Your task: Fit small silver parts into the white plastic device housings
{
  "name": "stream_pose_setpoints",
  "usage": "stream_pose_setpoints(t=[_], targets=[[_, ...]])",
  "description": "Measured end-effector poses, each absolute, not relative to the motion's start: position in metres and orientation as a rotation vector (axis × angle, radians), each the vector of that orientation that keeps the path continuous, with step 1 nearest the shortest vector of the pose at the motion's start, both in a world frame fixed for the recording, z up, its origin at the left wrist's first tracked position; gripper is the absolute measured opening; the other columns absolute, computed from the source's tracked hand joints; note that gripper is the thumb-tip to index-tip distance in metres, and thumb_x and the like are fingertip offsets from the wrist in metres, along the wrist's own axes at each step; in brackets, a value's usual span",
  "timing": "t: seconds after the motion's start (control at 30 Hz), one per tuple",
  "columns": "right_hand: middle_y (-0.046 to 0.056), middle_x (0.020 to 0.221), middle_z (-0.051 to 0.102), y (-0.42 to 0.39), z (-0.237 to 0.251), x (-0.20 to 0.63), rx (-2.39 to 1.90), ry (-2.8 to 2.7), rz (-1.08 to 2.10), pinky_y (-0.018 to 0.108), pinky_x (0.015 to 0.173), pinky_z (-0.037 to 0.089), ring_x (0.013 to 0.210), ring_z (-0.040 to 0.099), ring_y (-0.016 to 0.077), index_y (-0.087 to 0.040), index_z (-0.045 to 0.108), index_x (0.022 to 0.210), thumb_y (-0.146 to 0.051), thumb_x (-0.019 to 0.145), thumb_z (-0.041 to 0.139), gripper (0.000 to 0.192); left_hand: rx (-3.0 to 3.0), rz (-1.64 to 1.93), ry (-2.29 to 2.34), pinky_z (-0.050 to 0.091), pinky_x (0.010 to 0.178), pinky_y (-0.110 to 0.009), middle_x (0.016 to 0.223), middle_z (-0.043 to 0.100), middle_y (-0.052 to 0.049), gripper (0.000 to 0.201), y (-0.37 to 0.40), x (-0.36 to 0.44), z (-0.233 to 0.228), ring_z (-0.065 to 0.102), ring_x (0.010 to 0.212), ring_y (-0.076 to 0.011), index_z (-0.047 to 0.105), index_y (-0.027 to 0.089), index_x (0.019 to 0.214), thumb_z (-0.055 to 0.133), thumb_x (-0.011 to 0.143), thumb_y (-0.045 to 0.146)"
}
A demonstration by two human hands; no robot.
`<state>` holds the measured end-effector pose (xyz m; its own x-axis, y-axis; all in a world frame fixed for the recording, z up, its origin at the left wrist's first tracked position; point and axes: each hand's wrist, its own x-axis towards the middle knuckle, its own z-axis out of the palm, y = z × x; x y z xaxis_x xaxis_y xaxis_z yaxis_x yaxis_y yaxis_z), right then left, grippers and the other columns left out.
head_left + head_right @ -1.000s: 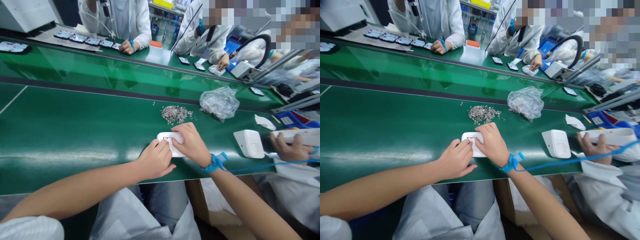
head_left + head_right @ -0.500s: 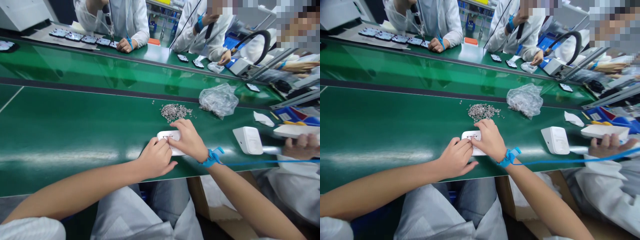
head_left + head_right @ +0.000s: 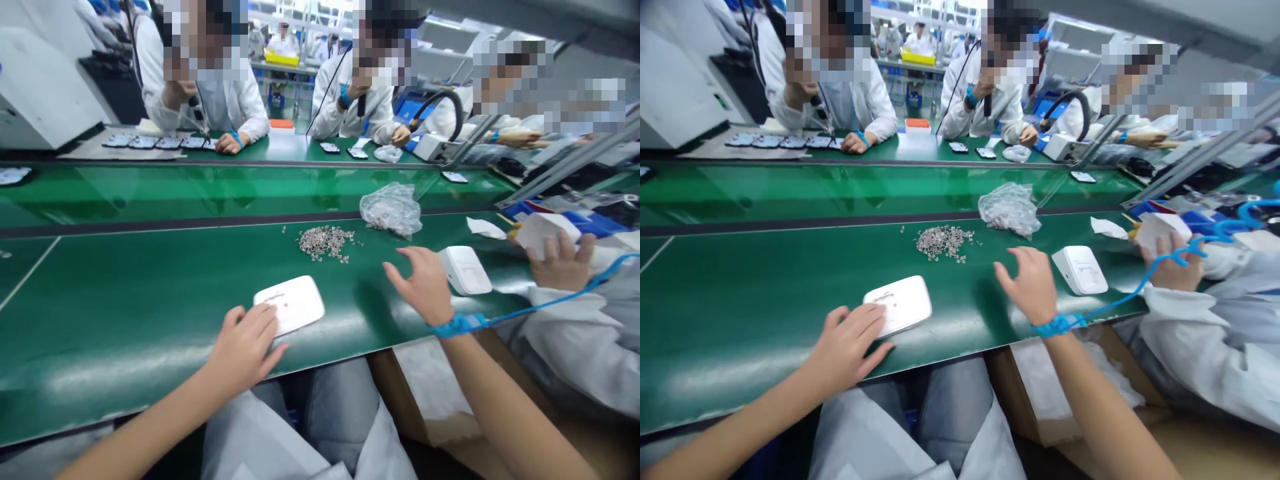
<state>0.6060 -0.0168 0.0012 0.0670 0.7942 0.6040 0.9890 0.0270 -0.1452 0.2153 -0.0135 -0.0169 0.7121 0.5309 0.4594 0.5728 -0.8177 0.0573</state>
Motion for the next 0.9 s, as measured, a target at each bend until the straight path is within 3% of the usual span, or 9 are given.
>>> stream_pose_setpoints(t=[0.17,0.3,0.4,0.47,0.67,0.9], targets=[[0.029,0.111,0.063,-0.057,-0.039,0.710,-2.344,-1.409,-0.654,0.049,0.093,0.044,0.108,0.056,0.0401,0.001,0.065,0.114,-0.049,0.091,0.048,0.058,-2.502,-0.697,-1.285,0.037,0.089,-0.050,0.114,0.075,-0.006,0.015,-0.003,0.103,-0.020,0.069,0.104,-0.0309,0.064,0.028,0.104,0.055,0.094,0.034],[0.027,0.115,0.062,-0.070,-0.055,0.724,-2.442,-1.359,-0.576,0.044,0.080,0.045,0.102,0.057,0.0390,-0.004,0.067,0.111,-0.055,0.091,0.047,0.059,-2.216,-0.689,-1.548,0.042,0.083,-0.046,0.105,0.076,-0.003,0.020,0.022,0.060,-0.013,0.069,0.100,-0.0314,0.066,0.027,0.098,0.051,0.093,0.040],[0.024,0.111,0.062,-0.070,-0.057,0.704,-2.361,-1.336,-0.562,0.044,0.078,0.047,0.099,0.059,0.0374,-0.007,0.066,0.112,-0.057,0.092,0.046,0.057,-2.119,-0.818,-1.534,0.044,0.081,-0.044,0.095,0.075,-0.005,0.017,0.041,0.090,-0.004,0.068,0.093,-0.0302,0.066,0.022,0.090,0.058,0.088,0.037],[0.022,0.109,0.061,-0.068,-0.055,0.679,-2.242,-1.391,-0.485,0.043,0.077,0.049,0.095,0.061,0.0347,-0.009,0.065,0.112,-0.058,0.093,0.047,0.056,-2.361,-0.867,-1.427,0.045,0.085,-0.041,0.095,0.073,-0.007,0.013,0.060,0.137,-0.001,0.067,0.092,-0.0264,0.066,0.021,0.090,0.056,0.090,0.030],[0.019,0.121,0.054,-0.067,-0.032,0.568,-1.846,-1.756,-0.211,0.043,0.075,0.058,0.089,0.065,0.0273,-0.013,0.059,0.117,-0.046,0.098,0.050,0.039,-2.731,-0.690,-1.374,0.046,0.089,-0.040,0.117,0.066,-0.014,0.038,0.167,0.281,-0.011,0.059,0.110,-0.0272,0.062,0.018,0.127,0.042,0.095,0.015],[0.018,0.124,0.054,-0.048,-0.015,0.488,-1.712,-1.902,-0.018,0.044,0.073,0.061,0.092,0.068,0.0292,-0.016,0.057,0.120,-0.033,0.094,0.058,0.031,-2.876,-0.553,-1.272,0.050,0.090,-0.033,0.099,0.066,-0.010,0.028,0.232,0.300,-0.027,0.062,0.097,-0.0215,0.075,0.016,0.094,0.047,0.094,0.013]])
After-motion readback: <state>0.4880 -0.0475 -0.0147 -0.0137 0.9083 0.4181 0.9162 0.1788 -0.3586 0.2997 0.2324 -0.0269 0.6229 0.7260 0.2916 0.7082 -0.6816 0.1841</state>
